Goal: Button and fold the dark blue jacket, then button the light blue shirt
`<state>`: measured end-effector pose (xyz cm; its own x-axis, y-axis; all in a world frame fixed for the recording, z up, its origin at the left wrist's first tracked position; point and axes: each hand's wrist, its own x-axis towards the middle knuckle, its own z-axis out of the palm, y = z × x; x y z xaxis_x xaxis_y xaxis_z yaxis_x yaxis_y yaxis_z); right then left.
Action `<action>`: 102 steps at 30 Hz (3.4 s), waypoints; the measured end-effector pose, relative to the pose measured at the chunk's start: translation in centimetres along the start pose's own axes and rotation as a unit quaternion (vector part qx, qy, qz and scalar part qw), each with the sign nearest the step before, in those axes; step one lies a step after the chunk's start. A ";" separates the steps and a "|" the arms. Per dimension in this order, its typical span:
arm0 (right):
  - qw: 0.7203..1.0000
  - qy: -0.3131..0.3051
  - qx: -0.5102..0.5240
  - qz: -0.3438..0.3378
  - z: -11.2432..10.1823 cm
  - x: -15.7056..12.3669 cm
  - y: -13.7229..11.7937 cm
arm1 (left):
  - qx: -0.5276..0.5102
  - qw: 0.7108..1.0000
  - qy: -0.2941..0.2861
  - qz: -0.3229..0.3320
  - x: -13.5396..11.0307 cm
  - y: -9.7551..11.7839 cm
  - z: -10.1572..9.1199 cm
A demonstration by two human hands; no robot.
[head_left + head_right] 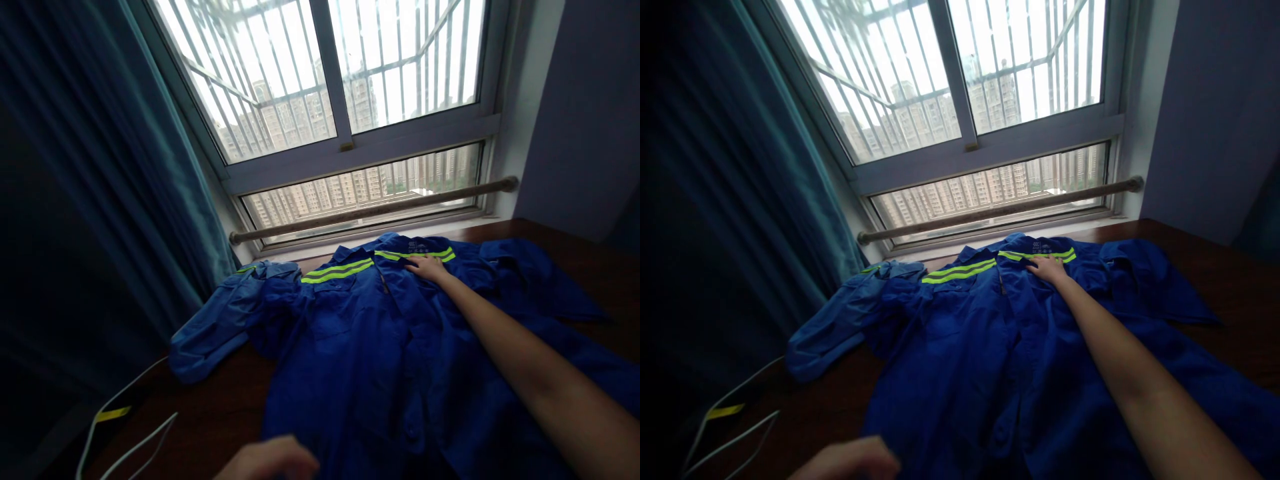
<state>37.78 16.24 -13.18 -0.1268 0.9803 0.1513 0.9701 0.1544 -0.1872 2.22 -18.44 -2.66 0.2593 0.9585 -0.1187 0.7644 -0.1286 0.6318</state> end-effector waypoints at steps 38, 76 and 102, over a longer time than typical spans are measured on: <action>0.971 0.086 0.097 -0.202 -6.2 -10.3 -6.8 | 0.276 0.940 0.116 0.164 28.8 0.5 7.7; 0.970 0.009 0.004 -0.241 -0.5 -4.5 -10.2 | 0.282 0.941 0.145 0.117 31.5 -3.0 4.6; 0.979 0.056 0.028 -0.192 -1.6 -5.6 -10.9 | 0.176 0.938 0.211 0.213 31.4 -2.9 4.8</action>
<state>28.19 8.89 -10.45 -0.4529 0.8300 0.3257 0.8426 0.5178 -0.1478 10.95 10.82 -11.92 0.3854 0.8067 0.4480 0.8115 -0.5274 0.2516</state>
